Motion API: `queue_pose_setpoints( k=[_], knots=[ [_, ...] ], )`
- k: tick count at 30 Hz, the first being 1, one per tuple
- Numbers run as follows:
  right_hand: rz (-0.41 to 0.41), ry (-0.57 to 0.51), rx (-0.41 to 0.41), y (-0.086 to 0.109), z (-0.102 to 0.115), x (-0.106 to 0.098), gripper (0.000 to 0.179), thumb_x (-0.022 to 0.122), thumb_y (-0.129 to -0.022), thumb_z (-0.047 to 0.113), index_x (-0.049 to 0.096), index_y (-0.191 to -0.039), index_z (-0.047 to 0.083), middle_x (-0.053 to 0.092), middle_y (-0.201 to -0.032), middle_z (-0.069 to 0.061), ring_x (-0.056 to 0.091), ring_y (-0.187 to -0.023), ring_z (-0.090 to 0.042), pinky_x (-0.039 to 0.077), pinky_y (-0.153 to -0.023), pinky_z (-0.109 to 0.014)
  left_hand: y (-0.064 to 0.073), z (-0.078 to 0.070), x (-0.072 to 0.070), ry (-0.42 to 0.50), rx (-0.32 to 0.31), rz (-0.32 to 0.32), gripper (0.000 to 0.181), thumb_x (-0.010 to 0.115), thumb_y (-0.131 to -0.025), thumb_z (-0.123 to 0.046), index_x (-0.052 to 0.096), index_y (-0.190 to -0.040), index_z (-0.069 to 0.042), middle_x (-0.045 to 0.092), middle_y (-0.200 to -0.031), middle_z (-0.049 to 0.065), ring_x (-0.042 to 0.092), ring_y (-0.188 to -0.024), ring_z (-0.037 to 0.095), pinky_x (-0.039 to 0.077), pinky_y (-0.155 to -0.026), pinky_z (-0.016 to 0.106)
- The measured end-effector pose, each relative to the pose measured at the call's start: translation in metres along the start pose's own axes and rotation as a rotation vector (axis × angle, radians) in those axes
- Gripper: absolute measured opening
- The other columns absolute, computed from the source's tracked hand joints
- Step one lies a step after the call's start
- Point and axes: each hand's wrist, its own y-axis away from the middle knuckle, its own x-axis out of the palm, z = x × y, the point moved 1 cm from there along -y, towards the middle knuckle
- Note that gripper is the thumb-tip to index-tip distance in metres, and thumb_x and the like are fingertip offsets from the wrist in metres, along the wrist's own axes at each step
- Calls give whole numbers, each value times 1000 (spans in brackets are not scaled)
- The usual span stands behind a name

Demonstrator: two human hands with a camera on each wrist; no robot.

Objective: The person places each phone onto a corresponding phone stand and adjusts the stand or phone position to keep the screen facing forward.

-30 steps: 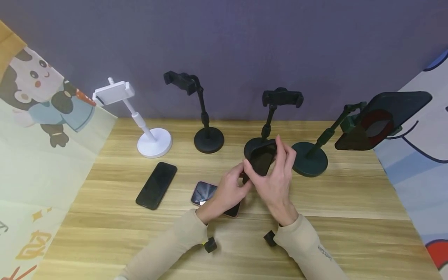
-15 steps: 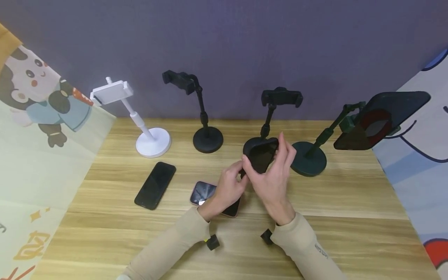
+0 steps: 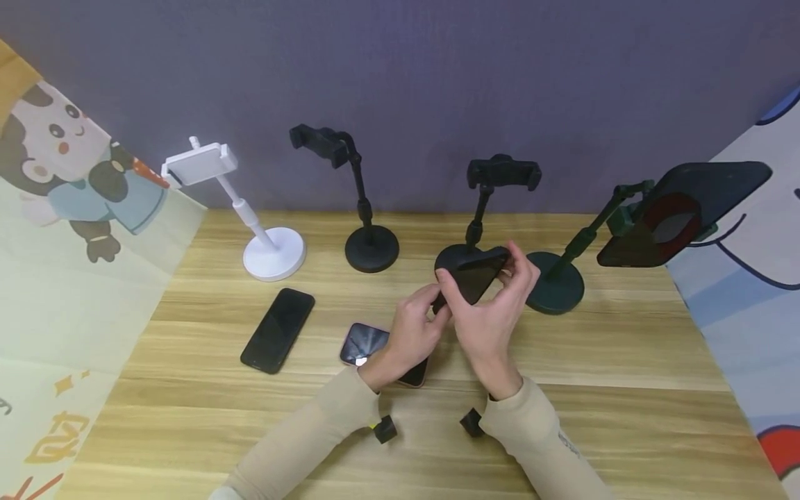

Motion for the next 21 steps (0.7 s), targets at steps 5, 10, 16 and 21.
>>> queue_pose_setpoints(
  k=[5, 10, 16, 21],
  knots=[
    [-27, 32, -22, -2, -2, 0, 94, 84, -77, 62, 52, -145, 4, 49, -127, -5, 50, -103, -24, 42, -94, -24, -1, 0, 2, 9, -2, -11, 24, 70, -98, -7, 71, -121, -1, 75, -108, 12, 71, -88, 17, 55, -80, 18],
    [-42, 9, -4, -2, -3, -2, 90, 86, -78, 55, 54, -145, 4, 48, -126, 3, 52, -105, -21, 44, -97, -25, -2, 0, 4, 13, 17, -25, 22, 71, -98, -7, 72, -119, 0, 75, -107, 12, 71, -87, 17, 56, -81, 18],
    [-43, -26, 10, -2, -3, -5, 92, 88, -77, 54, 54, -145, 2, 44, -120, 10, 52, -105, -19, 45, -97, -25, -2, 0, 5, 9, 27, -35, 22, 71, -98, -7, 72, -118, 0, 75, -107, 11, 72, -90, 17, 56, -82, 19],
    [-61, -35, 0, -4, -2, -5, 88, 90, -75, 52, 59, -138, 1, 45, -119, 10, 54, -102, -19, 48, -95, -25, -3, 0, 5, 1, 26, -35, 21, 71, -97, -7, 72, -118, -1, 75, -105, 10, 72, -90, 17, 56, -81, 19]
  ],
)
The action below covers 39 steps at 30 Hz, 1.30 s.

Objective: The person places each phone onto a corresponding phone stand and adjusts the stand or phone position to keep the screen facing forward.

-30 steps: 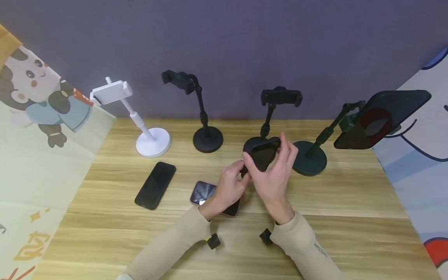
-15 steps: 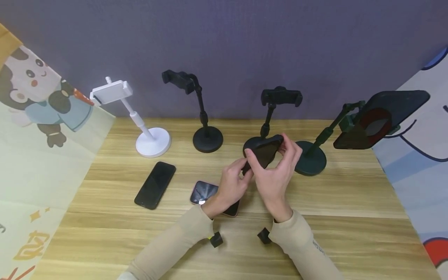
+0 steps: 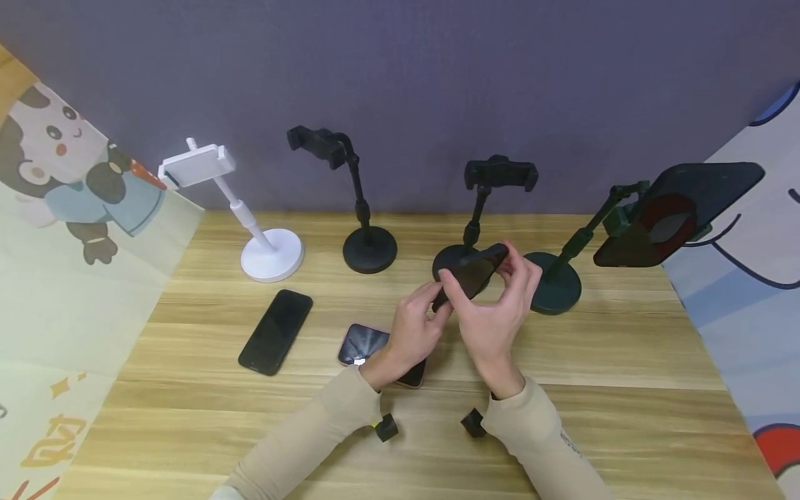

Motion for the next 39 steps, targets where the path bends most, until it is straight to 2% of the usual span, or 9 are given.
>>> queue_pose_setpoints(
  k=[3, 6, 10, 14, 18, 23, 27, 32, 39],
  knots=[
    [-12, -1, -11, -1, -1, 0, 86, 91, -74, 49, 59, -137, 0, 45, -119, 10, 54, -101, -19, 48, -93, -26, 0, 0, 1, 0, 10, 5, 19, 72, -97, -6, 72, -115, -1, 73, -98, 9, 66, -77, 14, 53, -74, 16],
    [-21, -8, -8, -1, -1, 0, 84, 92, -73, 45, 59, -137, 2, 46, -118, 9, 53, -102, -18, 47, -92, -25, -1, 1, 1, 3, 24, 22, 19, 72, -96, -6, 72, -115, 0, 72, -95, 8, 63, -72, 13, 51, -71, 14],
    [-25, -45, -7, -2, -2, -2, 83, 93, -73, 43, 59, -137, 2, 46, -118, 7, 53, -101, -19, 46, -90, -26, -3, 2, -1, 15, 52, 64, 20, 71, -97, -7, 72, -116, -1, 72, -97, 7, 64, -74, 12, 51, -74, 14],
    [-67, -119, -12, -6, -3, -5, 85, 94, -72, 44, 60, -135, -1, 49, -117, 3, 53, -100, -20, 46, -88, -27, -7, 2, -7, 72, 99, 112, 25, 67, -95, -7, 70, -119, -1, 73, -105, 9, 68, -84, 13, 54, -82, 16],
    [-96, -176, -21, -11, 3, -8, 85, 95, -71, 44, 60, -134, -2, 50, -118, -1, 53, -100, -18, 47, -88, -25, -15, 1, -15, 140, 122, 99, 31, 61, -91, -3, 69, -121, -1, 73, -113, 11, 71, -99, 16, 56, -90, 22],
    [-87, -202, -34, -13, 12, -10, 87, 95, -71, 46, 60, -134, -4, 49, -117, -2, 53, -99, -17, 47, -88, -25, -31, 1, -26, 167, 90, 11, 25, 55, -98, -1, 69, -118, -1, 73, -109, 11, 70, -92, 17, 55, -84, 19],
    [-82, -199, -39, -13, 12, -10, 90, 94, -70, 49, 60, -134, -4, 49, -118, -2, 54, -100, -15, 47, -89, -24, -47, -2, -34, 165, 94, -28, 21, 56, -101, -5, 69, -117, 0, 72, -110, 12, 69, -94, 16, 56, -86, 22],
    [-77, -191, -56, -12, 9, -10, 92, 94, -70, 51, 60, -135, -4, 49, -118, -2, 54, -99, -14, 48, -88, -23, -71, -7, -41, 186, 109, -31, 22, 58, -102, -6, 67, -121, 1, 69, -115, 14, 68, -99, 19, 55, -90, 21],
    [-56, -204, -75, -9, 16, -9, 91, 93, -73, 50, 59, -135, -7, 49, -117, -2, 53, -100, -14, 48, -89, -23, -102, -17, -42, 191, 131, -6, 34, 60, -102, -9, 57, -133, 4, 58, -132, 18, 66, -114, 23, 52, -100, 22]
  ],
)
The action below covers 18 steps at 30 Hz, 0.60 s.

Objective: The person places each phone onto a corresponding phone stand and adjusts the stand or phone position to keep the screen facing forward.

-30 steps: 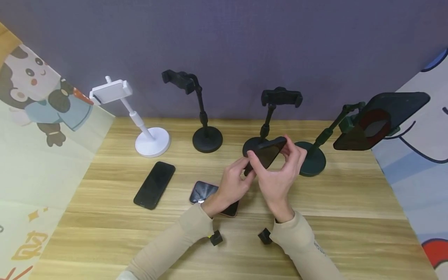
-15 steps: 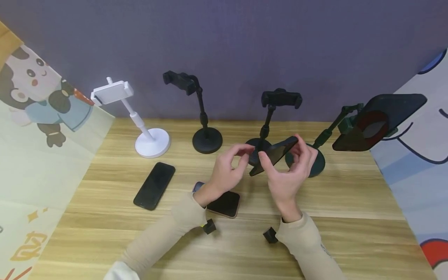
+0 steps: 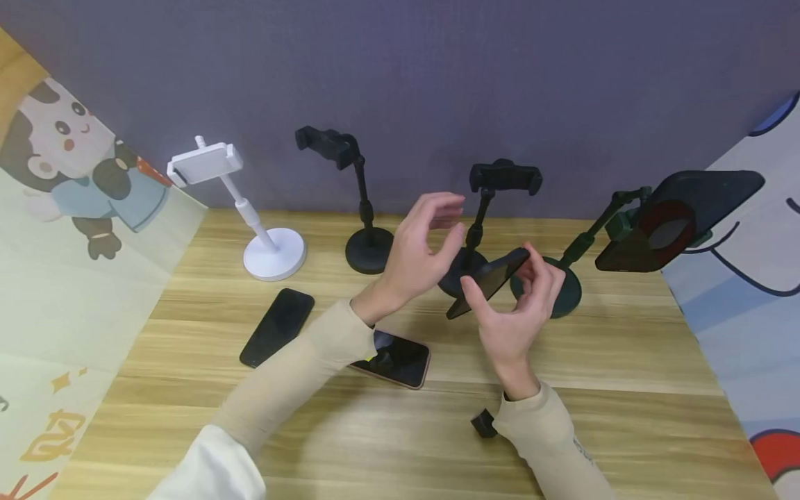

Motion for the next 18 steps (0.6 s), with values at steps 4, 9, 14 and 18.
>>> queue_pose_setpoints(
  k=[4, 9, 14, 18],
  knots=[
    [1, -9, 2, 0, 1, -1, 90, 94, -73, 48, 58, -135, -7, 49, -117, -2, 53, -100, -14, 48, -89, -24, -14, -2, 2, 21, 10, -6, 40, 60, -102, -9, 53, -139, 5, 55, -137, 19, 64, -119, 22, 50, -102, 20],
    [8, -10, 15, 1, 5, -2, 88, 94, -74, 44, 58, -136, -6, 48, -118, -2, 53, -101, -14, 47, -89, -24, -24, -4, 4, 32, 6, -18, 47, 61, -102, -10, 49, -145, 4, 53, -141, 19, 61, -124, 20, 48, -104, 20],
    [2, -9, 19, 1, 6, -3, 86, 95, -73, 41, 59, -135, -6, 49, -118, -2, 54, -101, -15, 48, -89, -24, -32, -7, 3, 64, -5, -23, 49, 62, -102, -12, 48, -147, 2, 53, -143, 19, 60, -125, 19, 48, -105, 20],
    [8, -3, 11, 1, 2, -2, 86, 95, -73, 41, 59, -135, -7, 48, -118, -2, 53, -102, -15, 48, -90, -24, -40, -9, 1, 78, 2, -12, 47, 63, -103, -13, 52, -146, 1, 56, -142, 18, 60, -123, 15, 47, -104, 18]
  ],
)
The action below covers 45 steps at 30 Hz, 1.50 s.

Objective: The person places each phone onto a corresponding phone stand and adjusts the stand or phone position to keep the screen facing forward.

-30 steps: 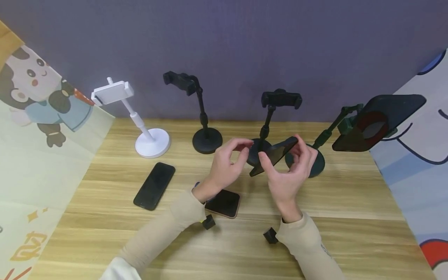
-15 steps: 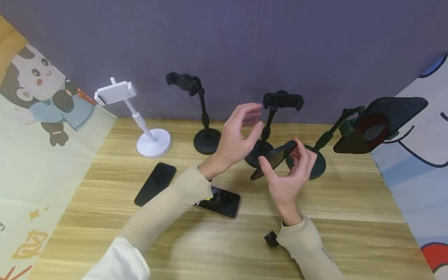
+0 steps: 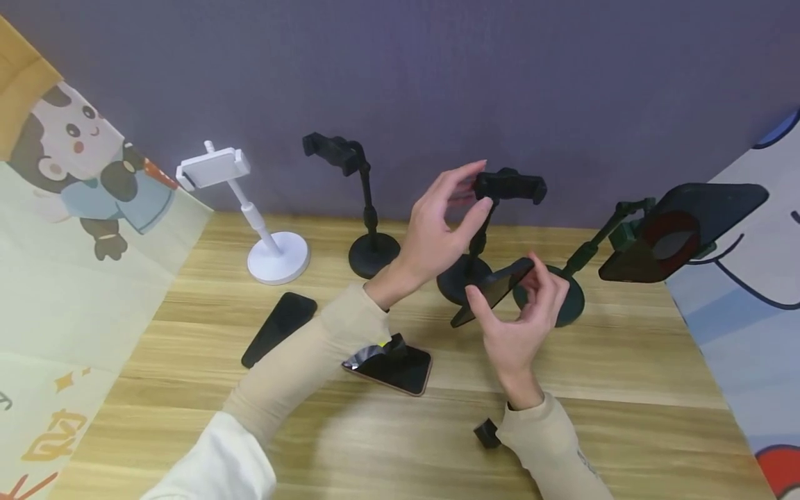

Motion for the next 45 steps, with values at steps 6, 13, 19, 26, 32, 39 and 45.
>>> queue_pose_setpoints(
  k=[6, 13, 19, 26, 32, 39, 45],
  knots=[
    [8, -3, -11, 0, -3, 1, 87, 94, -74, 43, 58, -135, -8, 48, -118, -2, 54, -102, -15, 48, -90, -24, -6, 3, 0, -14, 5, 7, 43, 64, -102, -11, 56, -143, 2, 57, -140, 18, 60, -123, 15, 48, -104, 18],
    [7, -5, -12, 1, -1, 2, 85, 94, -75, 40, 59, -135, -8, 49, -117, -2, 54, -101, -14, 49, -91, -24, -13, 4, -3, 14, -12, 40, 40, 64, -102, -9, 58, -139, 5, 61, -136, 20, 63, -116, 19, 50, -99, 17],
    [17, -5, -13, 1, 0, 3, 85, 93, -75, 40, 59, -135, -9, 48, -116, -1, 54, -101, -14, 48, -91, -24, -20, 3, -7, -27, -51, 77, 36, 64, -103, -9, 61, -136, 5, 65, -131, 17, 65, -111, 19, 47, -98, 12],
    [27, -15, -28, 1, -3, 3, 84, 93, -76, 41, 58, -134, -10, 50, -118, -2, 54, -100, -14, 49, -90, -22, -21, 3, -9, -80, -93, 114, 34, 64, -104, -13, 65, -134, 0, 69, -120, 12, 67, -101, 14, 47, -90, 11],
    [-3, -69, -40, -9, -7, 3, 85, 96, -71, 40, 60, -130, -11, 54, -118, -7, 55, -98, -16, 50, -90, -22, -23, 1, -11, -94, -109, 145, 33, 63, -105, -16, 67, -135, -3, 69, -121, 10, 64, -91, 12, 47, -81, 12],
    [-14, -42, -112, -32, 5, 10, 98, 94, -66, 59, 62, -124, -13, 54, -112, -5, 54, -93, -12, 47, -85, -21, -24, -1, -11, -147, -103, 166, 32, 62, -105, -17, 67, -134, -4, 69, -121, 9, 59, -83, 12, 45, -76, 13],
    [-3, -95, -150, -54, 20, 19, 103, 94, -62, 63, 63, -121, -15, 54, -108, -8, 54, -92, -13, 48, -87, -21, -23, -3, -10, -173, -64, 155, 32, 63, -104, -15, 68, -133, -2, 69, -119, 10, 61, -84, 9, 46, -74, 13]
  ],
)
